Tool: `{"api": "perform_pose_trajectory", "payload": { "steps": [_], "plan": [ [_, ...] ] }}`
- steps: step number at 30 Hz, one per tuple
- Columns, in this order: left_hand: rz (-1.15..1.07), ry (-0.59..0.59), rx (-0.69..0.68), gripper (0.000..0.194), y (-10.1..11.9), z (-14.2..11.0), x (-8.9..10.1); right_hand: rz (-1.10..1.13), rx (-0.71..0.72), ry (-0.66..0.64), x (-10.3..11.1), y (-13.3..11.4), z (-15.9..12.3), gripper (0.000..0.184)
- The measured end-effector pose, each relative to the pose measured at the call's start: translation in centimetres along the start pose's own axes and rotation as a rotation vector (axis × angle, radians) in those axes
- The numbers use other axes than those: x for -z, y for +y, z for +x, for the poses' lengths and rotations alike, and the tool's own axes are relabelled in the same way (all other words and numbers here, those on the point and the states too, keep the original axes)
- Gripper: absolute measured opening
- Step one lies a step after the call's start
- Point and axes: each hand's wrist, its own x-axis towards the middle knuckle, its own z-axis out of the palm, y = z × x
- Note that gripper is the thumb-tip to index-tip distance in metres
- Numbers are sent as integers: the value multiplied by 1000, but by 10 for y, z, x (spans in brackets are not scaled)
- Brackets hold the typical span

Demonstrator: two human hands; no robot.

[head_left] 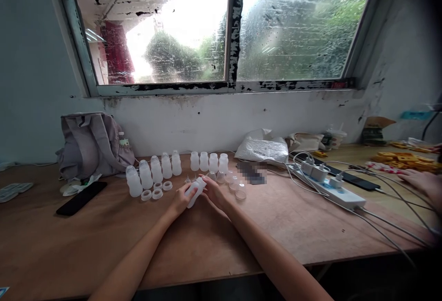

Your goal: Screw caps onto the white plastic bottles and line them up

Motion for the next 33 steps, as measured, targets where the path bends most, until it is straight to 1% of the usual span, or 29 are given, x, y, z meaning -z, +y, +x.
{"api": "perform_pose_trajectory", "payload": {
  "steps": [1,2,3,6,8,10,13,14,15,16,18,21,24,26,27,29,31,33],
  "plan": [
    [-22,-14,23,40,0,0,-1,33,-2,-32,0,-1,0,29],
    [-31,-19,31,40,1,-1,-1,34,-7,-35,0,-2,-1,29],
    [-29,-20,25,40,1,-1,-2,12,-14,-12,0,-3,-1,27],
    [-8,1,-10,43,1,-2,-4,-76,-23,115,-2,-3,-2,27],
    [-59,-15,33,52,1,-2,-4,-78,1,125,-4,-6,-4,27],
    [-208,-93,145,55,0,-1,-4,-25,11,48,-8,-11,-7,30],
    [-522,-282,309,57,1,-1,-3,73,-30,-96,-10,-17,-9,35],
    [-590,-325,337,57,1,-2,-3,95,-38,-127,-10,-18,-10,34],
    [-617,-340,345,54,2,-2,-3,113,-35,-145,-10,-18,-9,33],
    [-602,-327,333,51,3,-2,-3,129,-23,-150,-9,-17,-9,31],
    [-480,-249,265,44,4,-2,-3,147,11,-129,-8,-14,-7,28],
    [-244,-137,138,44,6,-2,-5,137,54,-73,-7,-11,-5,29],
    [-39,-52,39,46,3,-1,-5,112,44,-69,-6,-11,-4,34],
    [99,42,-29,49,-2,-1,-5,95,20,-55,0,-11,-2,35],
    [171,94,-64,50,-6,0,-4,82,16,-15,5,-10,-1,35],
    [324,168,-135,52,-14,1,-2,15,35,133,18,-6,4,37],
    [464,169,-198,52,-22,1,2,-136,84,299,33,2,10,42],
    [564,144,-238,51,-27,2,6,-285,123,360,46,10,16,48]
  ]
}}
